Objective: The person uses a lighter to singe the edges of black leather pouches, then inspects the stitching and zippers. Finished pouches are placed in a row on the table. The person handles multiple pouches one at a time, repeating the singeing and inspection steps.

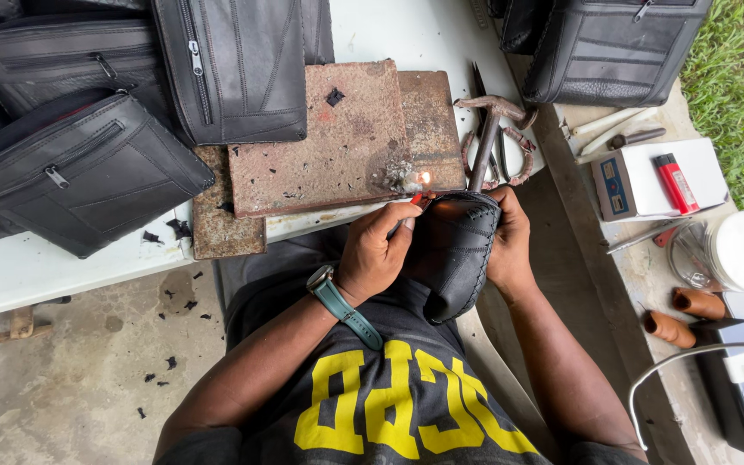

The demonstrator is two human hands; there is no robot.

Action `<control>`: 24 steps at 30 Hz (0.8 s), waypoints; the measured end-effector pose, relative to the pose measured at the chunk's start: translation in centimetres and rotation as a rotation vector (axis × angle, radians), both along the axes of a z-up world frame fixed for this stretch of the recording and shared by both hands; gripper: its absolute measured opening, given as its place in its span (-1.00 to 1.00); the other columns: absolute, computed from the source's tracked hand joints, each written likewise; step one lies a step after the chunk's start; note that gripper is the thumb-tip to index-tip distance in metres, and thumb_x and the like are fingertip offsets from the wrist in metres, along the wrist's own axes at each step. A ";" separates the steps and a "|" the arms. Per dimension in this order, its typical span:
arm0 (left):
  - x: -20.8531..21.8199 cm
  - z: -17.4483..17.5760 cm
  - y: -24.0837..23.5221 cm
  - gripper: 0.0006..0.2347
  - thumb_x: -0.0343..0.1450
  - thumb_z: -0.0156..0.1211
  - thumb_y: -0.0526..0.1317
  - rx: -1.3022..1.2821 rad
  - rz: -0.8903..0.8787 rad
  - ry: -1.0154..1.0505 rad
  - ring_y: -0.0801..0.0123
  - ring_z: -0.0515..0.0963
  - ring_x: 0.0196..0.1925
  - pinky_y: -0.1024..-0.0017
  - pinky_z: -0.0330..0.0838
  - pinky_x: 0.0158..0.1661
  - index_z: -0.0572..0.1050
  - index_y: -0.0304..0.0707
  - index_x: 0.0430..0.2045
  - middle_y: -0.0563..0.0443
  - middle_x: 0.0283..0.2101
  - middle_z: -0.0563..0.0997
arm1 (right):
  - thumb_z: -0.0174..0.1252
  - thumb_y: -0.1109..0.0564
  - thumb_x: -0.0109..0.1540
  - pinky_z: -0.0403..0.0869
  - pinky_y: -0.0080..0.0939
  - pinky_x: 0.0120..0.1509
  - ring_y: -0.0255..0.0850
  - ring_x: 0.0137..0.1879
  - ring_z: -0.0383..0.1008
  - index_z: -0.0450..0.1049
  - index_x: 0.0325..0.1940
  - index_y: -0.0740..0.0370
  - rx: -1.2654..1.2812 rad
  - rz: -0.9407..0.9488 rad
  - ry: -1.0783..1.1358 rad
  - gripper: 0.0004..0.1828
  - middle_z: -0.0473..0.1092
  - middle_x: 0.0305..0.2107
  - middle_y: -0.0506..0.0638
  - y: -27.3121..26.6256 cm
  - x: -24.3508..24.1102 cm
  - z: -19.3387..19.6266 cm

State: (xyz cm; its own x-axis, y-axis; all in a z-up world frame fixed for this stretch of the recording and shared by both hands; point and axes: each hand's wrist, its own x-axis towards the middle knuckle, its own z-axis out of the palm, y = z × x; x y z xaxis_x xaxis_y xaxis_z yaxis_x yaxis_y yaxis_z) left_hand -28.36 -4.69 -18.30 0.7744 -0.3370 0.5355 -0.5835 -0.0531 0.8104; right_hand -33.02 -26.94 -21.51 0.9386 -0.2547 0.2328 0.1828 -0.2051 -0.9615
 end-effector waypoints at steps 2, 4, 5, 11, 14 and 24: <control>0.0 -0.1 -0.1 -0.84 0.49 0.13 -0.45 -0.004 0.007 0.014 0.05 0.69 -0.17 0.28 0.54 -0.15 0.46 -0.27 -0.08 -0.18 -0.22 0.64 | 0.42 0.18 0.22 0.38 -0.42 -0.03 -0.49 -0.15 0.30 0.31 -0.18 0.20 -0.009 -0.002 0.004 -0.65 0.40 -0.29 -0.17 -0.1 0.2 0.1; 0.1 -0.1 -0.2 -0.84 0.50 0.13 -0.45 -0.014 -0.006 0.044 0.07 0.69 -0.19 0.30 0.54 -0.17 0.45 -0.27 -0.07 -0.18 -0.23 0.64 | 0.42 0.18 0.21 0.38 -0.42 -0.02 -0.48 -0.15 0.30 0.31 -0.18 0.19 -0.014 -0.001 0.004 -0.65 0.40 -0.29 -0.18 -0.3 0.4 0.2; 0.2 -0.2 -0.2 -0.84 0.50 0.13 -0.45 -0.015 -0.003 0.041 0.07 0.69 -0.18 0.30 0.54 -0.17 0.46 -0.28 -0.07 -0.18 -0.23 0.64 | 0.41 0.18 0.21 0.38 -0.41 -0.01 -0.48 -0.14 0.31 0.32 -0.17 0.20 -0.030 -0.002 -0.003 -0.65 0.40 -0.28 -0.17 -0.3 0.4 0.2; 0.6 -0.4 -0.3 -0.84 0.50 0.14 -0.44 -0.027 0.016 0.042 0.09 0.70 -0.21 0.31 0.54 -0.19 0.47 -0.27 -0.08 -0.17 -0.23 0.65 | 0.42 0.18 0.23 0.36 -0.39 0.00 -0.46 -0.14 0.28 0.32 -0.17 0.20 -0.042 0.006 -0.006 -0.66 0.37 -0.28 -0.17 -0.7 1.1 0.0; 0.5 -0.4 -0.5 -0.85 0.50 0.15 -0.43 -0.021 0.021 0.074 0.12 0.70 -0.25 0.32 0.54 -0.23 0.48 -0.26 -0.09 -0.16 -0.24 0.66 | 0.42 0.19 0.23 0.36 -0.39 0.00 -0.46 -0.13 0.28 0.32 -0.17 0.21 -0.051 0.011 -0.016 -0.65 0.37 -0.28 -0.17 -0.8 0.9 0.1; 1.0 -0.3 -0.7 -0.85 0.48 0.15 -0.43 -0.036 -0.041 0.064 0.15 0.69 -0.22 0.33 0.54 -0.21 0.43 -0.27 -0.11 -0.15 -0.24 0.64 | 0.38 0.20 0.25 0.38 -0.40 0.00 -0.46 -0.13 0.29 0.30 -0.18 0.20 -0.089 -0.091 -0.030 -0.68 0.38 -0.28 -0.16 0.0 -0.4 0.1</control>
State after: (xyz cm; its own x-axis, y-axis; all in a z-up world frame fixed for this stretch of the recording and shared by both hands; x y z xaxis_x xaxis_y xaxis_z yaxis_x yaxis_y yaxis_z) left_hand -27.33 -5.40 -18.58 0.7938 -0.3503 0.4972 -0.5311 -0.0008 0.8473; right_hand -33.47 -26.98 -21.43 0.9050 -0.3153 0.2857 0.1878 -0.3065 -0.9332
